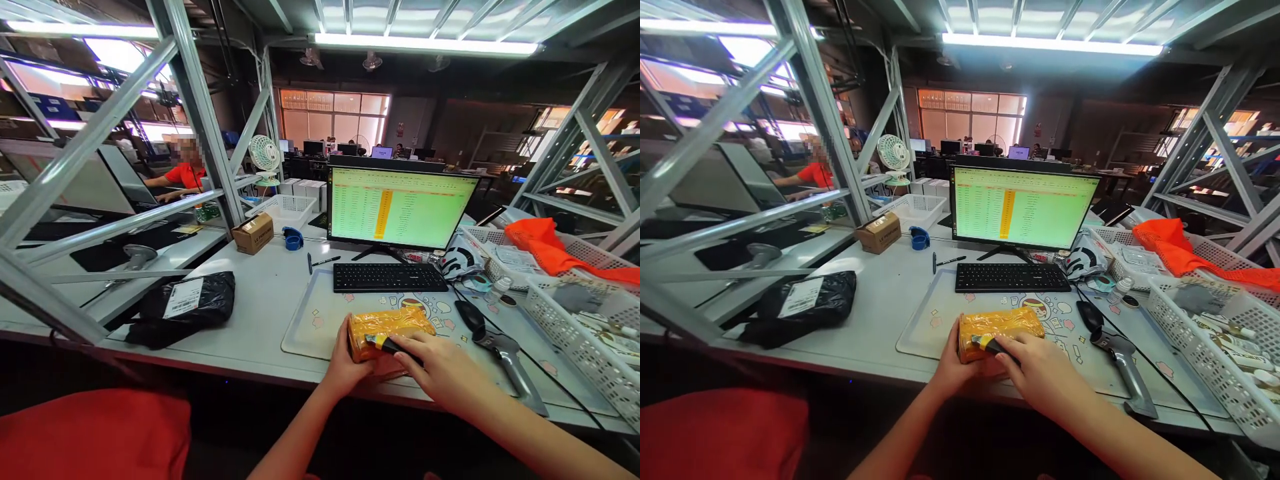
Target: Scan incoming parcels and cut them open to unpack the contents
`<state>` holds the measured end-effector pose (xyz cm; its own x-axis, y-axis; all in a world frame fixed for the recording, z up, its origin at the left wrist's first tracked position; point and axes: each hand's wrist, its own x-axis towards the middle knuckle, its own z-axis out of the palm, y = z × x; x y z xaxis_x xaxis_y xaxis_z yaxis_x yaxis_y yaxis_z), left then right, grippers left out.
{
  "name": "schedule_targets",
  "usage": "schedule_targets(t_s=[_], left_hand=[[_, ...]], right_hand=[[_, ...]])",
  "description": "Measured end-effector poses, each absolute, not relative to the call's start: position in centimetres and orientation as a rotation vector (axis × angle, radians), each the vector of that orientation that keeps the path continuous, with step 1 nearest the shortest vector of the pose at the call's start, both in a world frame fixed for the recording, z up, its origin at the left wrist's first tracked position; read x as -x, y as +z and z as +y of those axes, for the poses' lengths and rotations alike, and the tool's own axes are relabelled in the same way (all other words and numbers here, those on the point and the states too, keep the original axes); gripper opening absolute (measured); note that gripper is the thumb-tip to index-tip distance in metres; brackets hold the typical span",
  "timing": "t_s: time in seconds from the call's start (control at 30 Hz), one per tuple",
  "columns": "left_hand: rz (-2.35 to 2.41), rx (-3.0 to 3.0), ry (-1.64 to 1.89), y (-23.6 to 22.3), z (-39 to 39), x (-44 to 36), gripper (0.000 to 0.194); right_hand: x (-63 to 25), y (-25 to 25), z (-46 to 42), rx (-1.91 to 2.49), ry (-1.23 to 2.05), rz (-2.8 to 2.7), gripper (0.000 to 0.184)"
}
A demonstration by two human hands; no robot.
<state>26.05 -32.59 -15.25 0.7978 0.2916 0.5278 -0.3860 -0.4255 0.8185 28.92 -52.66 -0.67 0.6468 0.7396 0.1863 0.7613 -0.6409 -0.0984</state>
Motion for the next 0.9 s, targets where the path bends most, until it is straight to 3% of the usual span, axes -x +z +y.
schedule_targets(t_s=[0.1,0.43,0.67,0.9], left_hand=[[-0.042,-1.783,0.543,-15.8,-33.0,-26.0,0.104],[-0.082,-1.782,0.588,-14.8,-33.4,-25.3,0.084],[-0.004,-1.799,0.572,-13.5,-34.0,-25.6,0.086],[-0.033,-1.766,0.615,-14.0,-33.5,-25.2,0.085]], right_hand=[[-28.2,-0.1,-52.1,2.773,-0.168,-1.243,0.039],[-31.4,-0.1,-56.7,3.008,-0.285,-1.059,0.041],[-36.0,-1.4,-63.4,2.967,-0.231,-0.811,0.043],[-39.1,-0.9,-67.5,3.079,-0.390,-0.660,0.042]])
